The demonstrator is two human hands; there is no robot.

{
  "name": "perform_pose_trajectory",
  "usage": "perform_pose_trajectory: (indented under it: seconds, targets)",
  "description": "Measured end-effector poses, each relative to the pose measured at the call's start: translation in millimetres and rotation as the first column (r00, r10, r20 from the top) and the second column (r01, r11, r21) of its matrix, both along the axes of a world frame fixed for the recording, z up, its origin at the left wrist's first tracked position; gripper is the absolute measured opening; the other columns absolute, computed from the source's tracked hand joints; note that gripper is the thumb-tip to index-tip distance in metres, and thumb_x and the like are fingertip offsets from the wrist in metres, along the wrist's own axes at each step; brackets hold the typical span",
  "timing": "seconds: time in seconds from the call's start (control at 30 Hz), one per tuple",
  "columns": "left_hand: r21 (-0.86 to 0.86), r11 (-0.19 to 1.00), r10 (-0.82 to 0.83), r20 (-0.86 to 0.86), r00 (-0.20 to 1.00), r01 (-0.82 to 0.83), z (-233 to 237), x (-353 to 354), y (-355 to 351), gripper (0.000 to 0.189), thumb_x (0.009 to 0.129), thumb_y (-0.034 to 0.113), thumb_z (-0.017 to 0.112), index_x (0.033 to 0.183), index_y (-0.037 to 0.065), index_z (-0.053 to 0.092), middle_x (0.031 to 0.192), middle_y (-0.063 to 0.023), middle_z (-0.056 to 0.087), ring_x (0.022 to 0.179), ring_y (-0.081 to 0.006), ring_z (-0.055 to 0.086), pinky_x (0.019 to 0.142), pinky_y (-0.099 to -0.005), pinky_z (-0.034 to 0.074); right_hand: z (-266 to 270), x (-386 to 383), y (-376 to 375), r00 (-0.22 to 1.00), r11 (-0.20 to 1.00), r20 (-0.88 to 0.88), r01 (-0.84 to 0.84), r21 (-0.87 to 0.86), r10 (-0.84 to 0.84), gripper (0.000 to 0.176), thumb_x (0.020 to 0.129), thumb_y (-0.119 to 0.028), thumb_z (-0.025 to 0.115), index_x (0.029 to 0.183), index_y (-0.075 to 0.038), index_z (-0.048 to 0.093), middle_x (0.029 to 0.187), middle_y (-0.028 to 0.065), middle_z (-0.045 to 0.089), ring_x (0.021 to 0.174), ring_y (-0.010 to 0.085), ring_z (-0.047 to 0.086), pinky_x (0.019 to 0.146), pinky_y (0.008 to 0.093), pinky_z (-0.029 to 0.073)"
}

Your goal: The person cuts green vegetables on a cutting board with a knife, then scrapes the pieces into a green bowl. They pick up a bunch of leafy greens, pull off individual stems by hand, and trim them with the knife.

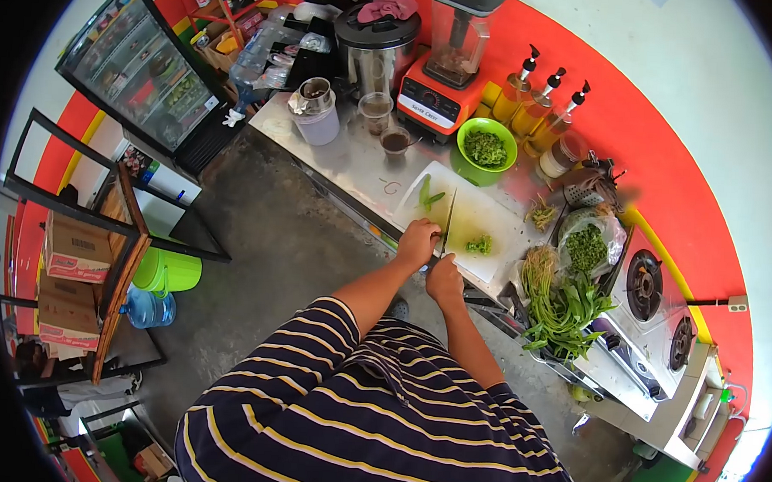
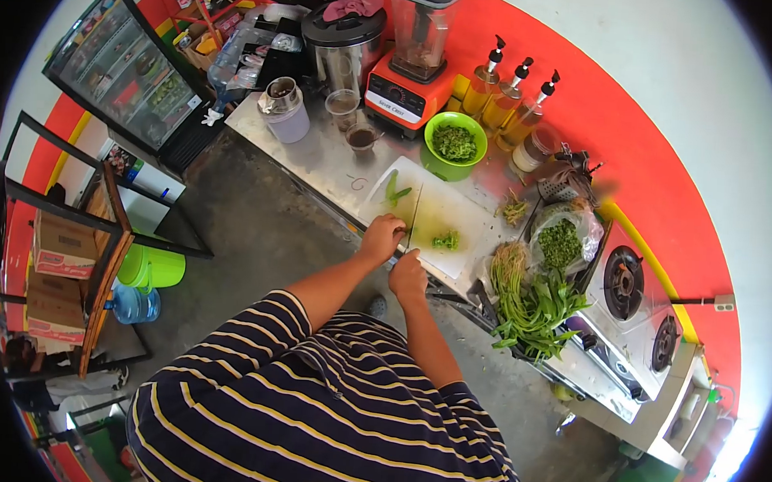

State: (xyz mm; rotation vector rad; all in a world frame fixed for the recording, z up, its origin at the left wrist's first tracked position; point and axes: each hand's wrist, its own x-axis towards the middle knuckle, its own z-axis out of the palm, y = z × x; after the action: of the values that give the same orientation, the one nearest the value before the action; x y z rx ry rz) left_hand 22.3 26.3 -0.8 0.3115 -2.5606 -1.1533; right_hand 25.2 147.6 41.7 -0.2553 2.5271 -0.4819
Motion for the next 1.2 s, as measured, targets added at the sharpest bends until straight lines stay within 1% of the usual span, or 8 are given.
perform_pose_trajectory:
  seconds: [0.1,0.33,0.5,0.7,0.83,0.9,1.13,1.2]
  targets:
    - [-0.024,1.0,-0.002,-0.035,0.999,0.001,-0.1,2.8,-0.2,0.011,0.081,0.006,0.07,0.091,0.005,0.07,0.09,-0.014,0.064,0.092,-0.037,0.061,0.081,-0.0457,0.049,2.5,-11.4,-3.6,1.0,1.0,0.006,-0.022,0.018,0.022,0.042,0.091,-0.016,0.058,0.122,0.009,0.045,0.112,0.0316,0.067,0.105,0.0444,0.067,0.093,0.0482,0.054]
    - [-0.047,0.999,-0.012,0.014,1.0,0.013,0.2,1.0,-1.7,0.009,0.082,0.009,0.069,0.09,0.005,0.071,0.091,-0.0146,0.064,0.094,-0.0371,0.061,0.082,-0.0462,0.049,1.5,-12.8,-3.8,1.0,1.0,0.017,-0.009,0.001,0.009,0.041,0.091,-0.017,0.058,0.119,0.01,0.045,0.109,0.0348,0.066,0.107,0.0472,0.065,0.093,0.0509,0.052]
    - [-0.045,0.998,-0.038,-0.068,0.997,0.035,-7.4,-0.3,-4.9,0.012,0.082,0.007,0.066,0.09,0.005,0.073,0.088,-0.015,0.065,0.091,-0.0366,0.062,0.081,-0.0462,0.05,-2.1,-10.7,-3.9,0.999,0.998,0.004,-0.04,0.046,0.039,0.041,0.092,-0.016,0.056,0.124,0.009,0.046,0.115,0.0321,0.066,0.108,0.0435,0.067,0.095,0.0481,0.053]
    - [-0.018,0.998,-0.053,-0.047,0.997,0.053,-4.8,1.3,-6.5,0.012,0.083,0.004,0.063,0.09,0.002,0.072,0.09,-0.0177,0.064,0.092,-0.0375,0.062,0.082,-0.0466,0.05,7.5,-14.2,-3.4,0.999,1.0,0.037,-0.013,0.02,0.012,0.042,0.091,-0.015,0.058,0.123,0.008,0.044,0.114,0.0312,0.066,0.109,0.0428,0.067,0.094,0.0476,0.053]
    - [0.075,0.997,-0.034,-0.029,0.999,0.036,-3.7,1.7,-7.3,0.011,0.082,0.003,0.064,0.09,0.001,0.071,0.09,-0.0176,0.064,0.089,-0.038,0.062,0.08,-0.0463,0.05,3.1,-4.8,-5.9,1.0,0.999,0.029,-0.008,0.036,0.007,0.041,0.091,-0.015,0.057,0.122,0.008,0.046,0.115,0.0313,0.066,0.11,0.0433,0.066,0.095,0.0479,0.053]
    - [0.081,0.996,-0.04,-0.086,0.995,0.047,-3.3,2.7,-8.5,0.012,0.08,0.003,0.069,0.092,0.003,0.072,0.087,-0.0152,0.064,0.08,-0.0335,0.065,0.072,-0.0418,0.052,3.8,-12.9,-5.4,0.999,0.999,0.013,-0.03,0.012,0.03,0.042,0.091,-0.015,0.057,0.123,0.009,0.045,0.115,0.0328,0.065,0.11,0.0437,0.066,0.095,0.0478,0.053]
    - [0.042,0.998,-0.046,-0.071,0.996,0.049,-7.1,1.0,-10.4,0.009,0.08,0.004,0.07,0.089,0.002,0.07,0.085,-0.0156,0.062,0.08,-0.0343,0.064,0.072,-0.0425,0.051,-1.3,-10.4,-8.8,0.999,0.999,0.033,-0.036,0.005,0.035,0.042,0.091,-0.014,0.058,0.123,0.009,0.044,0.114,0.0319,0.066,0.109,0.0438,0.066,0.094,0.0469,0.054]
    - [0.048,0.997,-0.053,-0.073,0.996,0.057,-4.5,2.3,-10.6,0.008,0.081,0.004,0.069,0.088,0.002,0.069,0.085,-0.016,0.061,0.082,-0.0354,0.063,0.072,-0.0432,0.051,-1.2,-3.4,-8.6,0.999,0.999,0.009,-0.032,0.018,0.032,0.04,0.09,-0.017,0.054,0.118,0.011,0.047,0.114,0.0357,0.064,0.108,0.048,0.064,0.094,0.0501,0.052]
